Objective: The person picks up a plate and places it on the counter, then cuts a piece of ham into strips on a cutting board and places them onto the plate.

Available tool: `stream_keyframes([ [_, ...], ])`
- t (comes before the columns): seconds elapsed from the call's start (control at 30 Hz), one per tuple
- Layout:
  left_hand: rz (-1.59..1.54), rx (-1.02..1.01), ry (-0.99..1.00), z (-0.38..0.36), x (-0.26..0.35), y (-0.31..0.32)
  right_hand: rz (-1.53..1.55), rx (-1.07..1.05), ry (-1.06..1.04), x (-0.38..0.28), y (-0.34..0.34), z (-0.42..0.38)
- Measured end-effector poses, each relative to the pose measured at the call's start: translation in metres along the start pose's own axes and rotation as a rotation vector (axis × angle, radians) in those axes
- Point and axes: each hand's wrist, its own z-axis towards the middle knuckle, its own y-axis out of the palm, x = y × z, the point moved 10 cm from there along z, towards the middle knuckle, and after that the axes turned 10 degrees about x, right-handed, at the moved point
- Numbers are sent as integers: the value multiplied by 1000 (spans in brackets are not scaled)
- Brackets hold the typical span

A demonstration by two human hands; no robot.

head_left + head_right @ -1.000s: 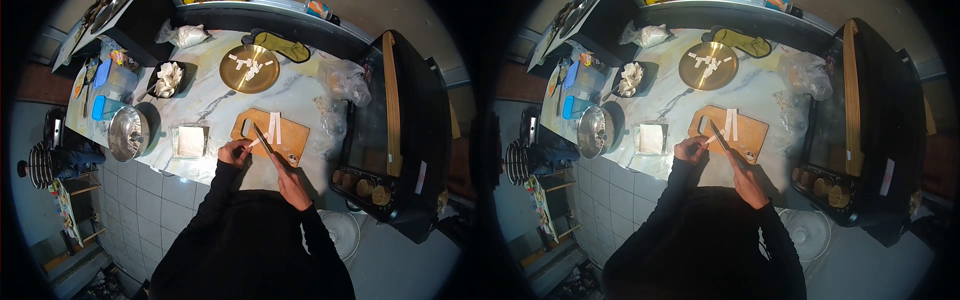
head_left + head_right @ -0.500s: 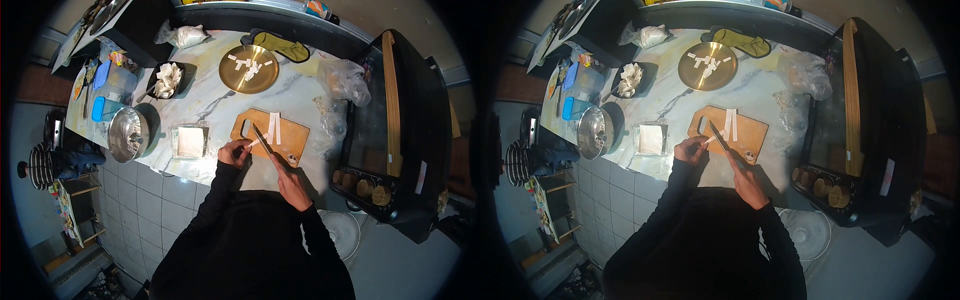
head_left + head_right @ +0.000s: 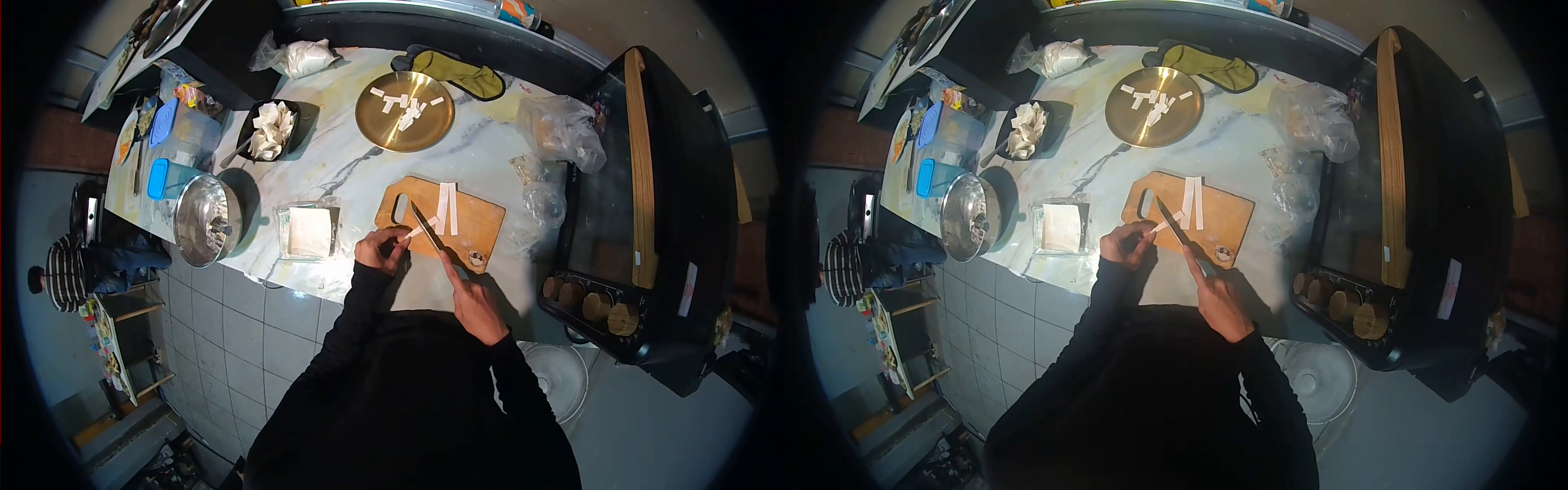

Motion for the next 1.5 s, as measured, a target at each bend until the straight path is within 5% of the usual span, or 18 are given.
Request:
stream_keyframes([
  [0.37,-21,-33,-18,4,7,1,-148,-2,-43,1,4,1],
  [0.53,31,-52,71,5,23,3,68,-74,69,0,2,0],
  [0.73,248,49,234,5,28,11,285,297,-63,-9,-48,5],
  [0.8,172,29,165,6,21,14,272,150,159,15,-41,3],
  [1.07,106,3,87,6,25,14,247,312,69,19,-40,-6],
  [1.37,45,-45,117,30,39,25,285,164,254,37,-22,-11],
  [1.5,136,-104,89,30,32,46,281,314,151,31,-37,-12],
])
